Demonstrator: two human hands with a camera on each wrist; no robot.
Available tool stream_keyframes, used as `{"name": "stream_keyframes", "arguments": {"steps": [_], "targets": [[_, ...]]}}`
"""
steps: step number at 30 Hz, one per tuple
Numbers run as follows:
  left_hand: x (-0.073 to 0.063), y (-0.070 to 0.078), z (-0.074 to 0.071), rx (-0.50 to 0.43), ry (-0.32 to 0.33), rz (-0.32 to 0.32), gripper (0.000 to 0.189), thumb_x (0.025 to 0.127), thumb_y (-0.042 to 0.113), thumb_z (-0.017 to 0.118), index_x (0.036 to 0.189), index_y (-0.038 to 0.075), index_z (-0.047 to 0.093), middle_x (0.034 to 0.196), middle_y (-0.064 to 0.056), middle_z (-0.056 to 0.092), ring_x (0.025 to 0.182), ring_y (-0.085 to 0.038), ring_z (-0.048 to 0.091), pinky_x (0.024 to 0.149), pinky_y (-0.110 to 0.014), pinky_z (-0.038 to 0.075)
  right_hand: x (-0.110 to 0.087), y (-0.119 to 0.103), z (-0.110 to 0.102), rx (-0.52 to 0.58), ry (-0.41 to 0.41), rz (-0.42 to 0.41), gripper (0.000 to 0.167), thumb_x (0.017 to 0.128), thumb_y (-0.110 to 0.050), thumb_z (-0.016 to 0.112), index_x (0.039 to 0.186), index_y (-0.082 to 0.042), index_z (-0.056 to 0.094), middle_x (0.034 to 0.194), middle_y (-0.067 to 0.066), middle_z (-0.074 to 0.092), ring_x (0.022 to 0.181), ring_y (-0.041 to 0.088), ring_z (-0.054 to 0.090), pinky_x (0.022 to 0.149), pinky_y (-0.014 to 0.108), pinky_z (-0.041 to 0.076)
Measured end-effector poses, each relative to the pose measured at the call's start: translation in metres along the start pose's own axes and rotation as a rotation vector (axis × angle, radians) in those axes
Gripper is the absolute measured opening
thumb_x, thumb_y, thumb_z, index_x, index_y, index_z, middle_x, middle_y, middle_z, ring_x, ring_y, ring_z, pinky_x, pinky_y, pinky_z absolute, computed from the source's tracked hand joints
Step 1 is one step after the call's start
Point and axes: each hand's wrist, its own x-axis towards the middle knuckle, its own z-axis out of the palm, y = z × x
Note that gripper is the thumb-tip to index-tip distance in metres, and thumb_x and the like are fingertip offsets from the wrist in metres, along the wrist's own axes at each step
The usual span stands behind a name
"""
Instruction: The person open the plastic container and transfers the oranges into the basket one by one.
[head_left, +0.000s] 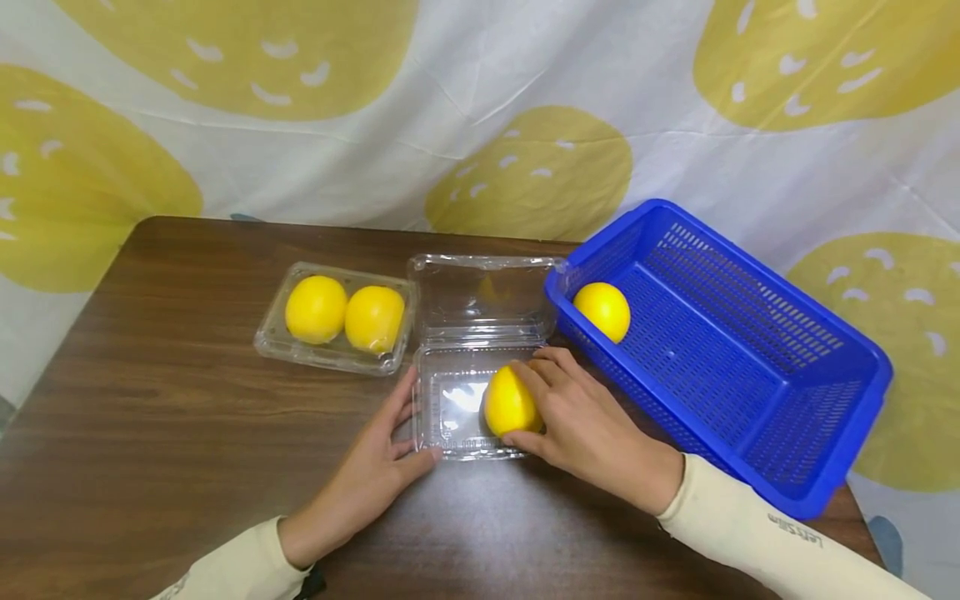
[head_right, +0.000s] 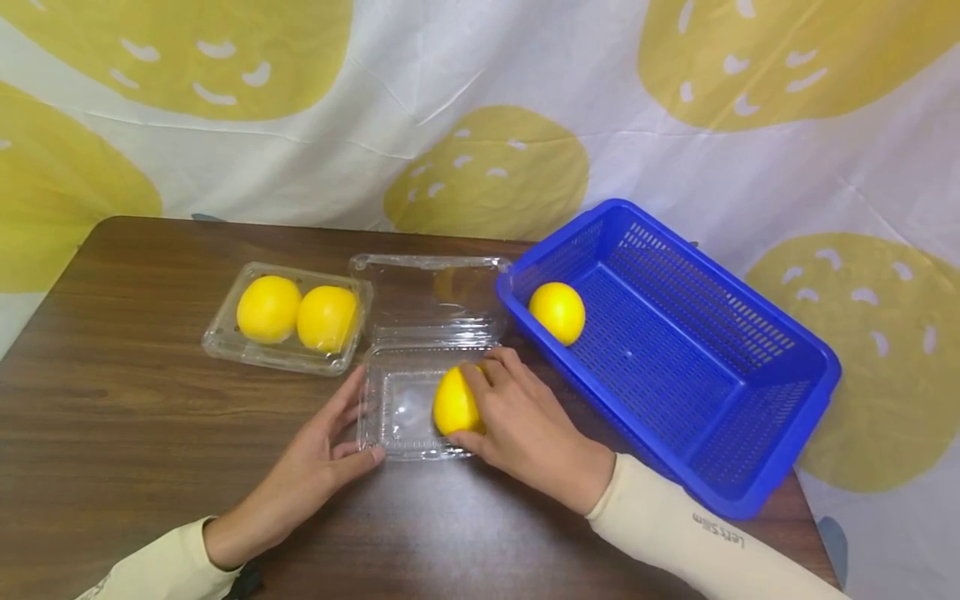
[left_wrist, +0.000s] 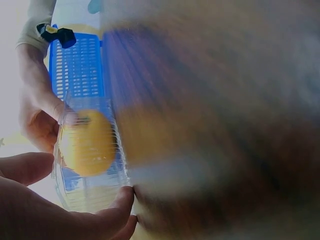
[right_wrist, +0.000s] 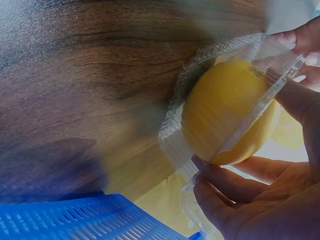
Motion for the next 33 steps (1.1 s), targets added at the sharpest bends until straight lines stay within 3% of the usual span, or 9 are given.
{"name": "stream_keyframes", "arguments": {"steps": [17, 33], "targets": [[-0.001, 0.001, 0.000, 0.010, 0.006, -0.012, 0.101, 0.095, -0.001, 0.078, 0.177, 0.010, 0.021, 0.179, -0.022, 0.026, 0.159, -0.044, 0.038, 0.122, -0.060, 0.046, 0.003, 0.006, 0.000, 0.008, 0.040, -0.053, 0.084, 0.078, -0.045, 0.100, 0.134, 0.008, 0.070, 0.120, 0.019, 0.076, 0.123, 0.033, 0.061, 0.108, 0.045, 0.058], [0.000, 0.001, 0.001, 0.017, 0.009, -0.011, 0.101, 0.095, -0.001, 0.079, 0.177, 0.009, 0.021, 0.179, -0.023, 0.027, 0.158, -0.044, 0.040, 0.120, -0.059, 0.049, 0.007, 0.008, -0.017, 0.047, 0.179, -0.069, 0.082, 0.074, -0.045, 0.100, 0.133, 0.004, 0.072, 0.122, 0.020, 0.075, 0.124, 0.036, 0.061, 0.110, 0.050, 0.057]]}}
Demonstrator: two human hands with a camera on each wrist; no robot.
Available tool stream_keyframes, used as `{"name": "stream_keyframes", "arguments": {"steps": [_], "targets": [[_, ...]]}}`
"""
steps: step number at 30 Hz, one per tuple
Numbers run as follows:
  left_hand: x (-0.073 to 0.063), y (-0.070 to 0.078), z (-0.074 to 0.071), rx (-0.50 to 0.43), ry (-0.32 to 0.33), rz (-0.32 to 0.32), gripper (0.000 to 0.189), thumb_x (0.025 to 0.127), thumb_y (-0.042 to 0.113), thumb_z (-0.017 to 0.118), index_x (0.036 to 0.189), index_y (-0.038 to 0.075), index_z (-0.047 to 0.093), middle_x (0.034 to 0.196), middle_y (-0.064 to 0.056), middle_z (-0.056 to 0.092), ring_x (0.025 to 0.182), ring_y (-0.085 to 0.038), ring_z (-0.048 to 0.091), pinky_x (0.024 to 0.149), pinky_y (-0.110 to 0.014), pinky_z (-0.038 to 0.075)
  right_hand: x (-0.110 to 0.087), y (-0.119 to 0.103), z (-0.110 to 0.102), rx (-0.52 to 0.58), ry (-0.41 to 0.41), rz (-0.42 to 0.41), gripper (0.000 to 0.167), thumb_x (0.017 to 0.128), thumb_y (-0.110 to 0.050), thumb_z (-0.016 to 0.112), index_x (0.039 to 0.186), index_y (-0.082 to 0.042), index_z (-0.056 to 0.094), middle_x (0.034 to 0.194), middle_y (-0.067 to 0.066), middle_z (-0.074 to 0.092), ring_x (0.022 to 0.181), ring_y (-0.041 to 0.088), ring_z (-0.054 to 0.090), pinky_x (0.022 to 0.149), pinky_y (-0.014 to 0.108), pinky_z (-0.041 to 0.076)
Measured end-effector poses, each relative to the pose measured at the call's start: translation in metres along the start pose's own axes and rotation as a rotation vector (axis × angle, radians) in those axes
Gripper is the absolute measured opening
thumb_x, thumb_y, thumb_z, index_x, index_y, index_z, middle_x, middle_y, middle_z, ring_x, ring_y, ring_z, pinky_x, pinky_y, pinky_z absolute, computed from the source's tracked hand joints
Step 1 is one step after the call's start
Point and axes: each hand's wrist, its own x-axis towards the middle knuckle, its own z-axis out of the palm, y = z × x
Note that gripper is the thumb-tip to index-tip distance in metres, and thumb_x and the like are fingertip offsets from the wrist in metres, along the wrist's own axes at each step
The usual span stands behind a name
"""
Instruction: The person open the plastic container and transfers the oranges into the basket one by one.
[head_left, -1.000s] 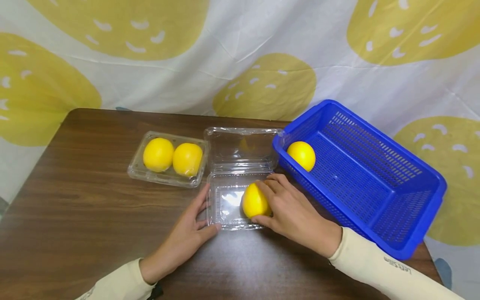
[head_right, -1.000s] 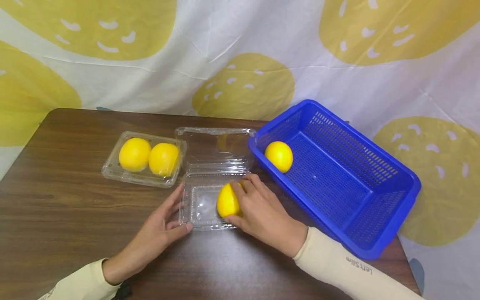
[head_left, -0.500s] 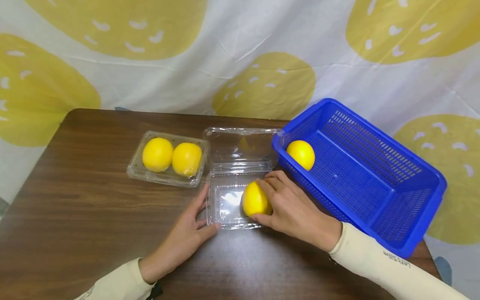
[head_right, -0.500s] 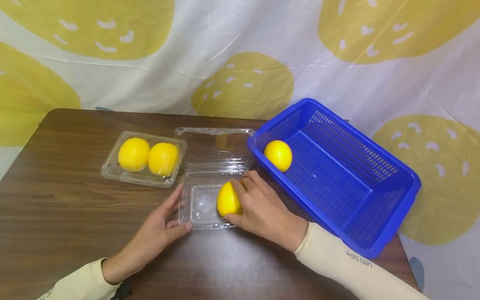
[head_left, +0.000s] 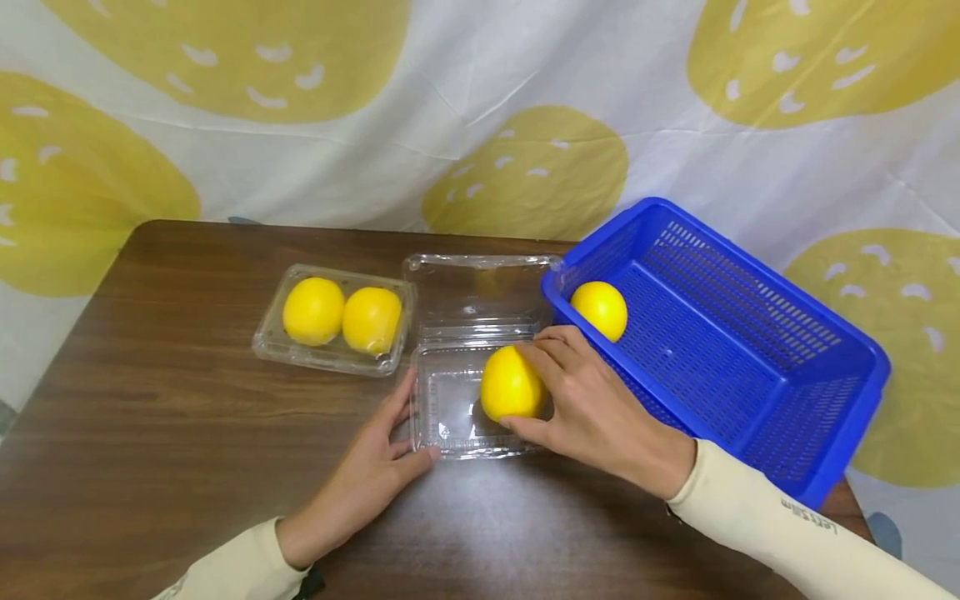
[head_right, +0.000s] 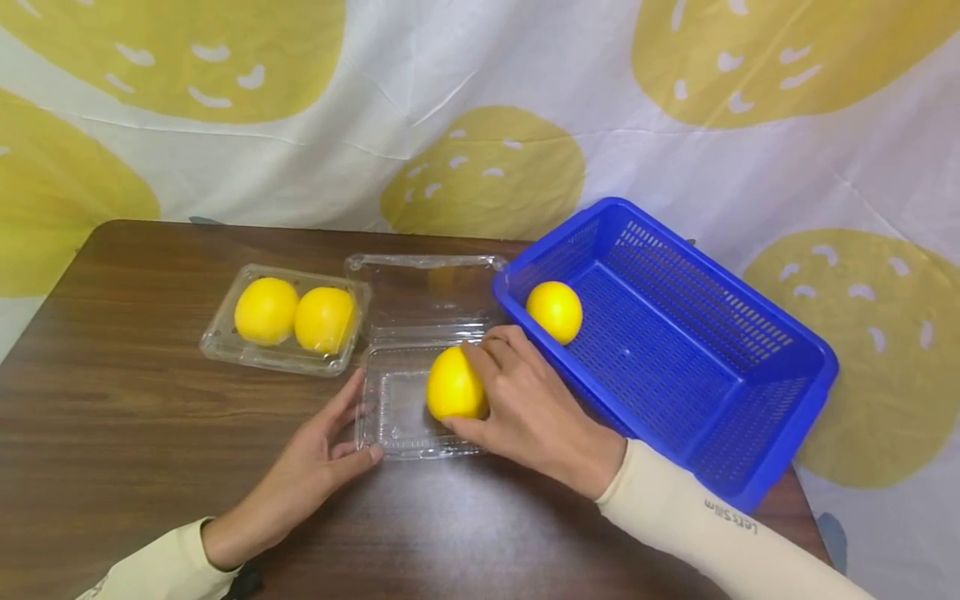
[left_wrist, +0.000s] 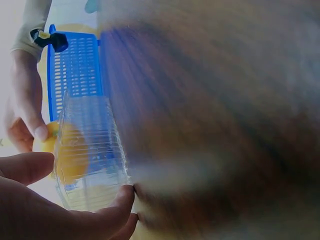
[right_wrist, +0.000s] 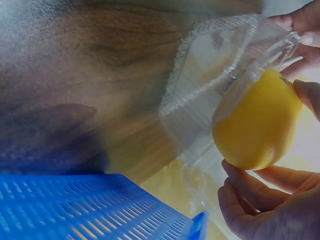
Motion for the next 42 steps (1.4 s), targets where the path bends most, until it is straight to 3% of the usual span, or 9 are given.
{"name": "stream_keyframes", "arguments": {"steps": [26, 42], "targets": [[0.000, -0.001, -0.001, -0.010, -0.004, 0.012, 0.100, 0.095, -0.001, 0.079, 0.176, 0.007, 0.020, 0.179, -0.023, 0.026, 0.158, -0.044, 0.039, 0.122, -0.058, 0.048, 0.009, -0.006, -0.030, 0.027, 0.045, -0.051, 0.081, 0.074, -0.039, 0.100, 0.133, 0.008, 0.071, 0.124, 0.021, 0.074, 0.122, 0.038, 0.063, 0.108, 0.054, 0.058], [0.000, -0.001, -0.001, -0.029, -0.004, 0.006, 0.100, 0.095, -0.002, 0.078, 0.176, 0.007, 0.021, 0.179, -0.023, 0.025, 0.159, -0.044, 0.038, 0.123, -0.057, 0.047, 0.022, 0.007, -0.052, 0.045, 0.115, 0.003, 0.081, 0.073, -0.036, 0.102, 0.134, 0.007, 0.071, 0.123, 0.023, 0.075, 0.124, 0.042, 0.059, 0.104, 0.057, 0.058]]}}
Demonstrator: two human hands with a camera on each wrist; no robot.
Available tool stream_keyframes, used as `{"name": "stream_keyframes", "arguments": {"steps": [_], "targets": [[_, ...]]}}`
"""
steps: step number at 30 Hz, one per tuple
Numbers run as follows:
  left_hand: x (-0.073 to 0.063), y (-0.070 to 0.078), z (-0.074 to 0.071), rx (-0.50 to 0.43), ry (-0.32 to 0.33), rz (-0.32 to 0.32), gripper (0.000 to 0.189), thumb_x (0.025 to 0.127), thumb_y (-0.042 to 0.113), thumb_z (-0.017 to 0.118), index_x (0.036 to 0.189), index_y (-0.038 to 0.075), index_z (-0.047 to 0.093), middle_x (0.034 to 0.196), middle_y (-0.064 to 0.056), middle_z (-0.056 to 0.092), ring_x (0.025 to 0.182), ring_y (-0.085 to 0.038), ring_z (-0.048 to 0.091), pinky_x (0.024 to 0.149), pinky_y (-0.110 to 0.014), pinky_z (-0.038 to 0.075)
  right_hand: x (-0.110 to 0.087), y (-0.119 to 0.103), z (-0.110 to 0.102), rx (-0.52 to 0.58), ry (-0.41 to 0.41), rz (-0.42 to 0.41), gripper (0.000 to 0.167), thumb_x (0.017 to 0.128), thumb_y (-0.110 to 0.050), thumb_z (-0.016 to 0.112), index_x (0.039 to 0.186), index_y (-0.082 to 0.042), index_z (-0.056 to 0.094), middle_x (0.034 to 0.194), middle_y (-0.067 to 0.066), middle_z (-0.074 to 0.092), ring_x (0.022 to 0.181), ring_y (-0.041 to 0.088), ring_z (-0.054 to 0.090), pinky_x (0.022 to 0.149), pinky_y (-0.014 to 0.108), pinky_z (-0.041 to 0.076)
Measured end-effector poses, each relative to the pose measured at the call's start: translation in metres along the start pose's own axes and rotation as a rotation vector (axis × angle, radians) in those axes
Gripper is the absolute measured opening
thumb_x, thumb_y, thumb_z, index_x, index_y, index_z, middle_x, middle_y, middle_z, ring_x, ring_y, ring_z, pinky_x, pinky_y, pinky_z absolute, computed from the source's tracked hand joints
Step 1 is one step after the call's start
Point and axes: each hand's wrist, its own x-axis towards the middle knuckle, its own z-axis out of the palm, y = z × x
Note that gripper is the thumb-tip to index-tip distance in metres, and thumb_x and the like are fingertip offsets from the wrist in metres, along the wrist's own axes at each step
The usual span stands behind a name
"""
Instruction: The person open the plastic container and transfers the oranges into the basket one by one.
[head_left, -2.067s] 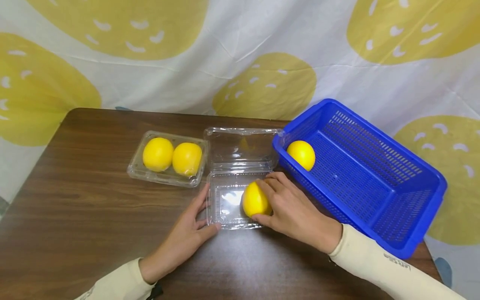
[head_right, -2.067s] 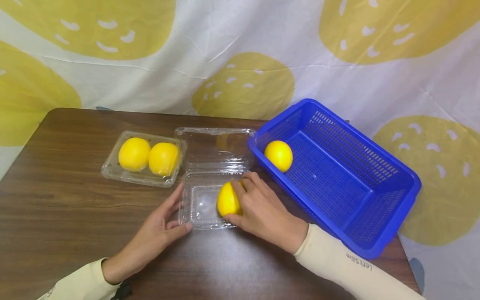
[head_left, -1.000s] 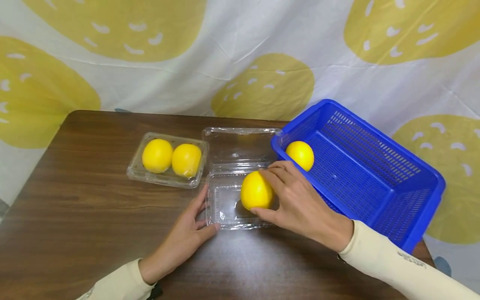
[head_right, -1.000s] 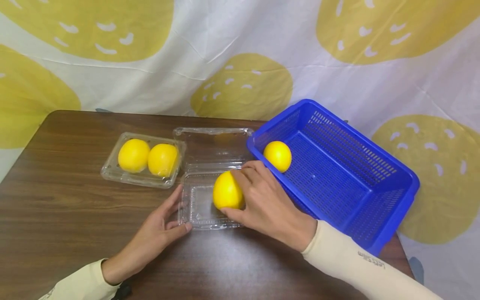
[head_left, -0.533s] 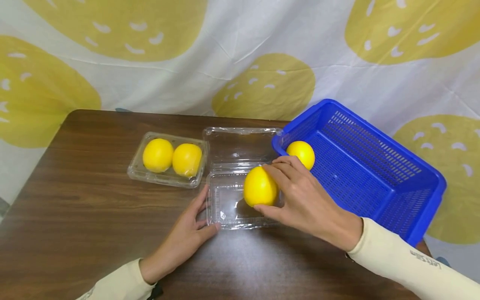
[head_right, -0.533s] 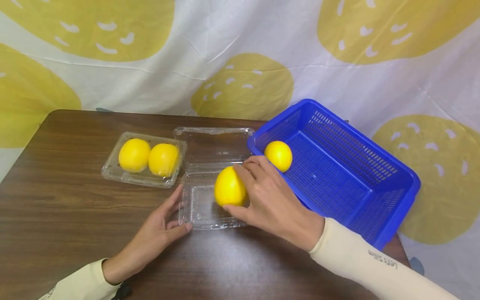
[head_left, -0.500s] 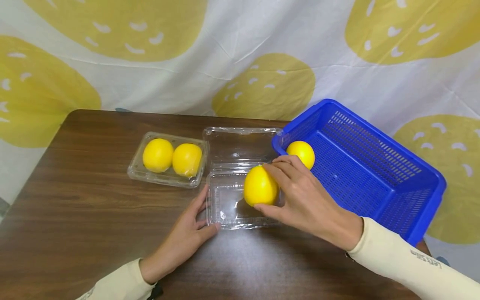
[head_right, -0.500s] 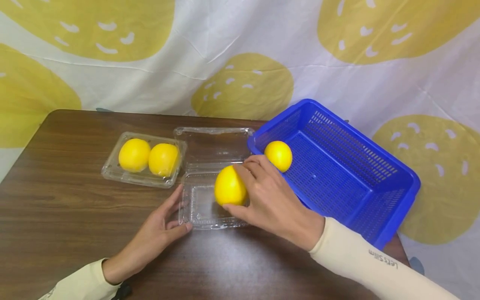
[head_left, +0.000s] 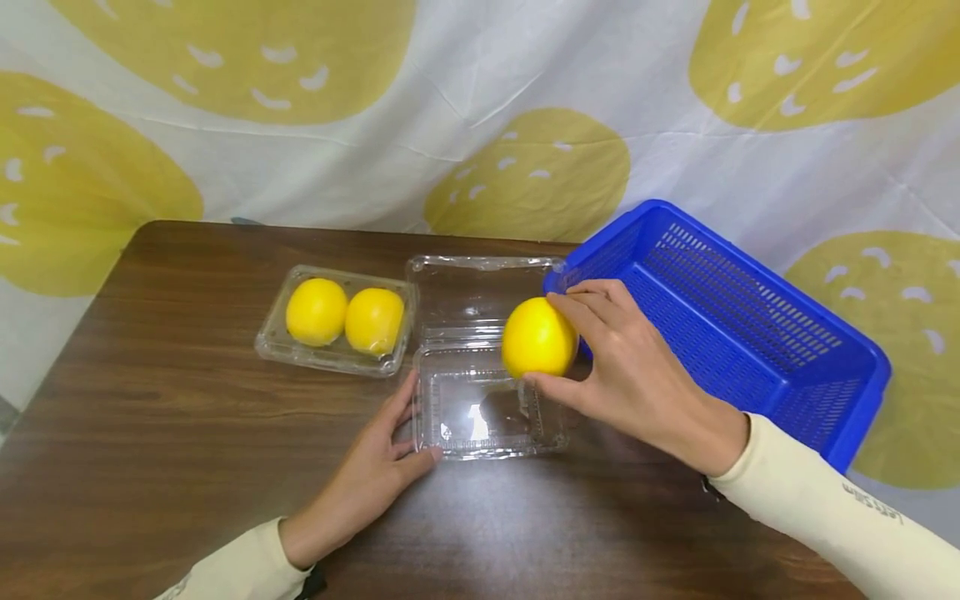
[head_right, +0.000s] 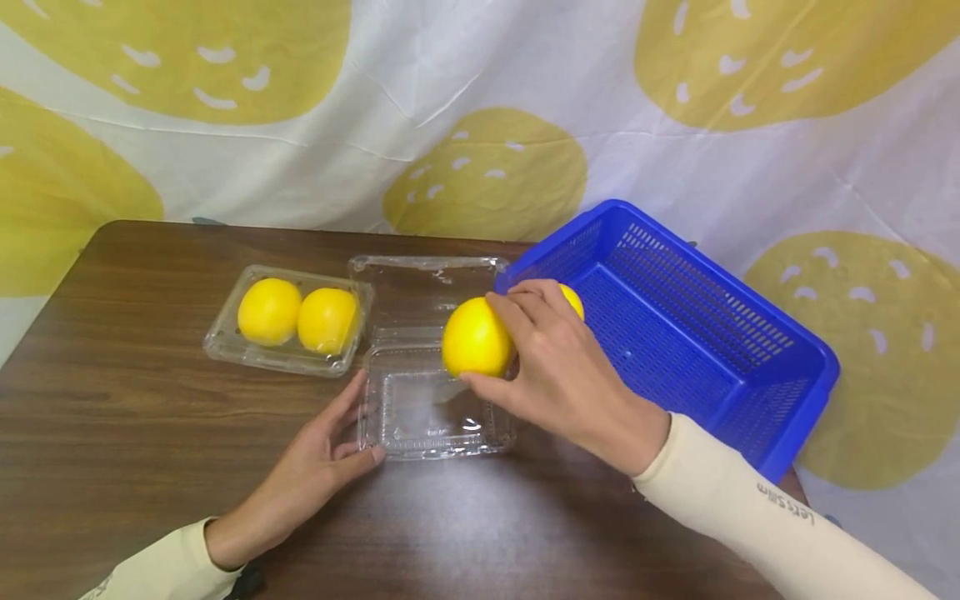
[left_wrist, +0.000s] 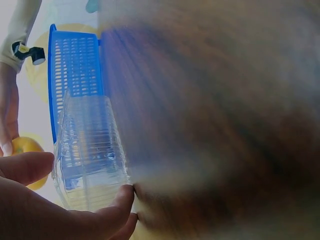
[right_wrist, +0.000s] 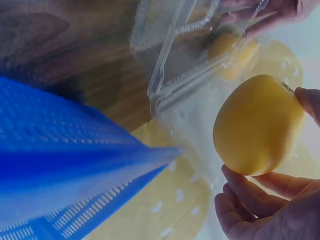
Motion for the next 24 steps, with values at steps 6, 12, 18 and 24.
{"name": "stream_keyframes", "arguments": {"steps": [6, 12, 18, 24], "targets": [[0.000, 0.000, 0.000, -0.001, -0.004, 0.002, 0.100, 0.096, -0.002, 0.078, 0.176, 0.008, 0.020, 0.180, -0.022, 0.023, 0.159, -0.044, 0.037, 0.123, -0.057, 0.047, 0.005, 0.008, -0.010, 0.009, 0.035, 0.028, 0.079, 0.074, -0.034, 0.102, 0.133, 0.008, 0.071, 0.123, 0.022, 0.075, 0.120, 0.042, 0.059, 0.098, 0.055, 0.058], [-0.001, 0.000, -0.001, 0.005, -0.001, 0.008, 0.100, 0.096, -0.001, 0.078, 0.176, 0.007, 0.020, 0.180, -0.023, 0.024, 0.159, -0.044, 0.038, 0.122, -0.058, 0.048, 0.010, 0.017, -0.020, 0.025, 0.059, 0.109, 0.072, 0.074, -0.028, 0.103, 0.131, 0.005, 0.073, 0.121, 0.021, 0.073, 0.119, 0.040, 0.057, 0.094, 0.052, 0.054], [0.000, 0.000, 0.000, 0.015, 0.001, 0.009, 0.100, 0.096, 0.001, 0.079, 0.176, 0.007, 0.020, 0.179, -0.023, 0.026, 0.158, -0.044, 0.040, 0.122, -0.059, 0.048, 0.012, 0.032, -0.027, 0.016, 0.086, 0.190, 0.070, 0.076, -0.025, 0.102, 0.132, 0.005, 0.073, 0.120, 0.023, 0.074, 0.119, 0.041, 0.057, 0.096, 0.057, 0.050], [0.000, 0.000, 0.000, 0.017, 0.002, 0.004, 0.100, 0.096, 0.000, 0.079, 0.176, 0.007, 0.020, 0.178, -0.023, 0.028, 0.158, -0.044, 0.040, 0.122, -0.060, 0.047, 0.011, 0.049, -0.034, -0.003, 0.087, 0.281, 0.070, 0.078, -0.027, 0.101, 0.134, 0.004, 0.072, 0.121, 0.023, 0.074, 0.122, 0.043, 0.056, 0.096, 0.062, 0.046]]}}
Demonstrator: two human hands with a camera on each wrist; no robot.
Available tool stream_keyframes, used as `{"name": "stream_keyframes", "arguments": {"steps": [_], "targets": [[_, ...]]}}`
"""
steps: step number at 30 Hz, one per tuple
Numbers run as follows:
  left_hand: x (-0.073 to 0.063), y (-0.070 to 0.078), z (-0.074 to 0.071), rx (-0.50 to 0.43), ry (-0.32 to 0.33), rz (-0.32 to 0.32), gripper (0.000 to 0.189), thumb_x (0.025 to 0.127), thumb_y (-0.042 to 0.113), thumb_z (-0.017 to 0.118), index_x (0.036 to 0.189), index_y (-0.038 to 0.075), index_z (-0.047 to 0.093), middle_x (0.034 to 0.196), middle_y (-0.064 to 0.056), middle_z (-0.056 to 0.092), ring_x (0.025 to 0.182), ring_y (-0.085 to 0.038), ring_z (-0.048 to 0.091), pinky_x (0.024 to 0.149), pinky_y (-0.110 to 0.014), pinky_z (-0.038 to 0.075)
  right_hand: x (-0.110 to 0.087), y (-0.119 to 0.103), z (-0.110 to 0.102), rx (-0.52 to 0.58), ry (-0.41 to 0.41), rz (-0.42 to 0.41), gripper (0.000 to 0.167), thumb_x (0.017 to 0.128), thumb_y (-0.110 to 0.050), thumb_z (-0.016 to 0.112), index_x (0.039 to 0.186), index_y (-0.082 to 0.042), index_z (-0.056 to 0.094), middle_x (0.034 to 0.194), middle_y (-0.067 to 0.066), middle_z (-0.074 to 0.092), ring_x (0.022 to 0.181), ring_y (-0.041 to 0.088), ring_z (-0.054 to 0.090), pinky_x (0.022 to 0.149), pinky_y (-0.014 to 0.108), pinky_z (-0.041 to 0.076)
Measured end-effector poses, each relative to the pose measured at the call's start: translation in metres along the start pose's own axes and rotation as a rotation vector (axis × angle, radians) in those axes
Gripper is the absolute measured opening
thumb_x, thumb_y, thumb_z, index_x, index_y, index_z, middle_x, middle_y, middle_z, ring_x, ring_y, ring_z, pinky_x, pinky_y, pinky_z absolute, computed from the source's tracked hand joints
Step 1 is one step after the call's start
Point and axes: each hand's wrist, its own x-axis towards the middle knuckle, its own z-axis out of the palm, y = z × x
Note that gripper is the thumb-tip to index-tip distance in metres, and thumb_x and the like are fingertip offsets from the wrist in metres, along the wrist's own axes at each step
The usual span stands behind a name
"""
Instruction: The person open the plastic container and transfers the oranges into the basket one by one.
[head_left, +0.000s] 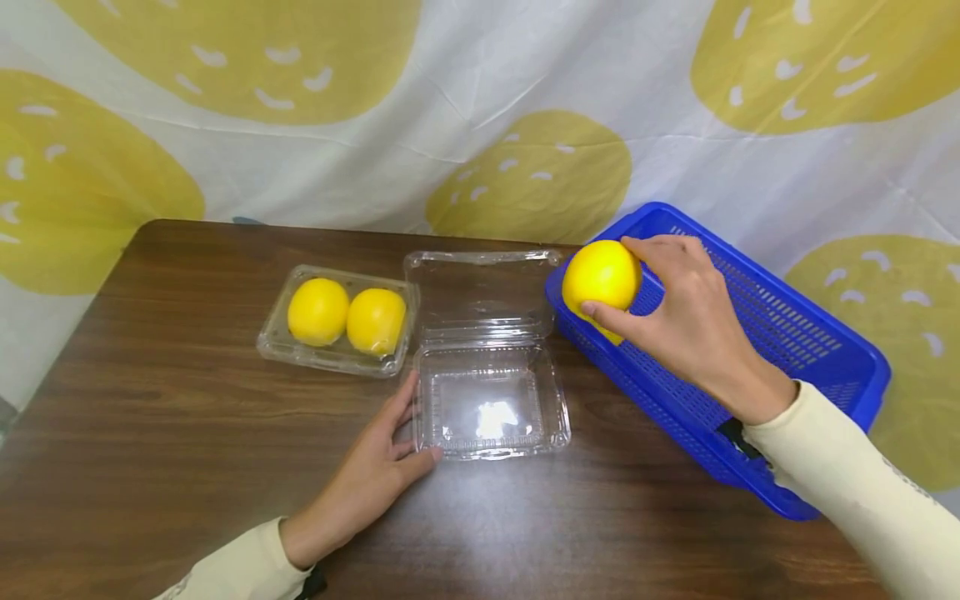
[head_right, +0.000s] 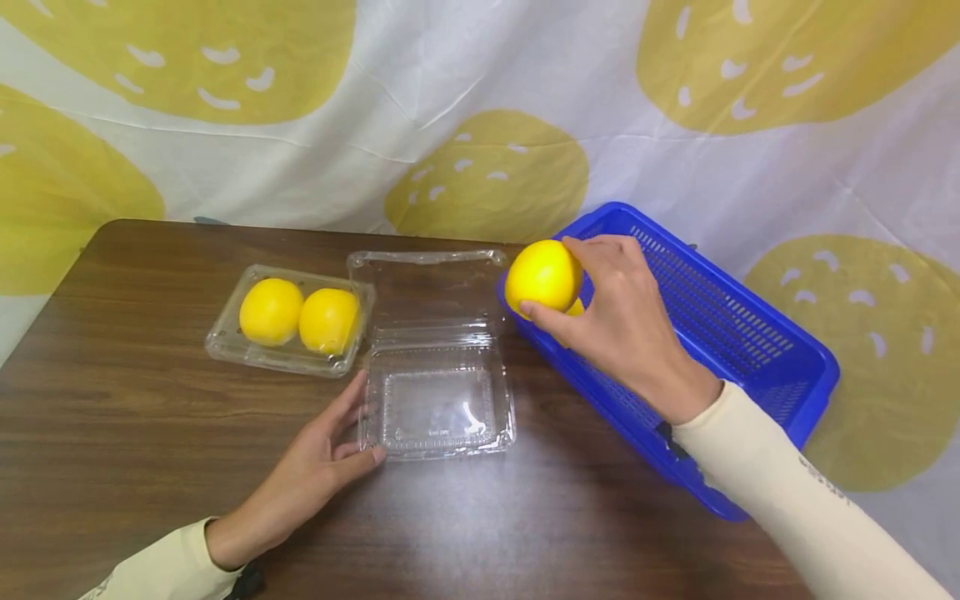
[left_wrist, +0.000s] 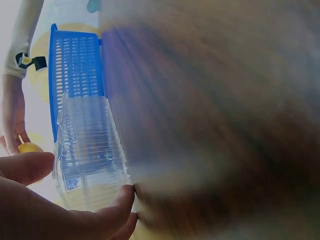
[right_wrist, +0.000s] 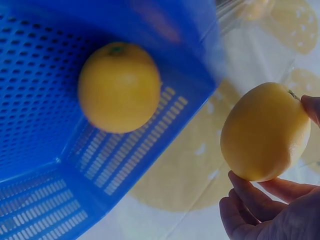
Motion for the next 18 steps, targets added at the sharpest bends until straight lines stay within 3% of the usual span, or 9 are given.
{"name": "stream_keyframes", "arguments": {"steps": [10, 18], "targets": [[0.000, -0.002, 0.000, 0.000, 0.002, 0.009, 0.099, 0.096, 0.000, 0.079, 0.176, 0.006, 0.020, 0.178, -0.024, 0.027, 0.158, -0.044, 0.040, 0.122, -0.058, 0.048, 0.005, 0.030, -0.007, -0.033, 0.028, 0.129, 0.077, 0.081, -0.028, 0.098, 0.142, 0.009, 0.067, 0.137, 0.032, 0.069, 0.126, 0.049, 0.056, 0.096, 0.066, 0.046], [0.000, -0.002, 0.000, -0.009, -0.002, 0.016, 0.100, 0.096, -0.001, 0.078, 0.176, 0.005, 0.019, 0.178, -0.024, 0.026, 0.158, -0.045, 0.038, 0.122, -0.057, 0.047, 0.005, 0.056, -0.006, -0.046, -0.012, 0.242, 0.081, 0.085, -0.034, 0.095, 0.146, 0.008, 0.064, 0.137, 0.036, 0.066, 0.130, 0.052, 0.052, 0.102, 0.069, 0.040]]}}
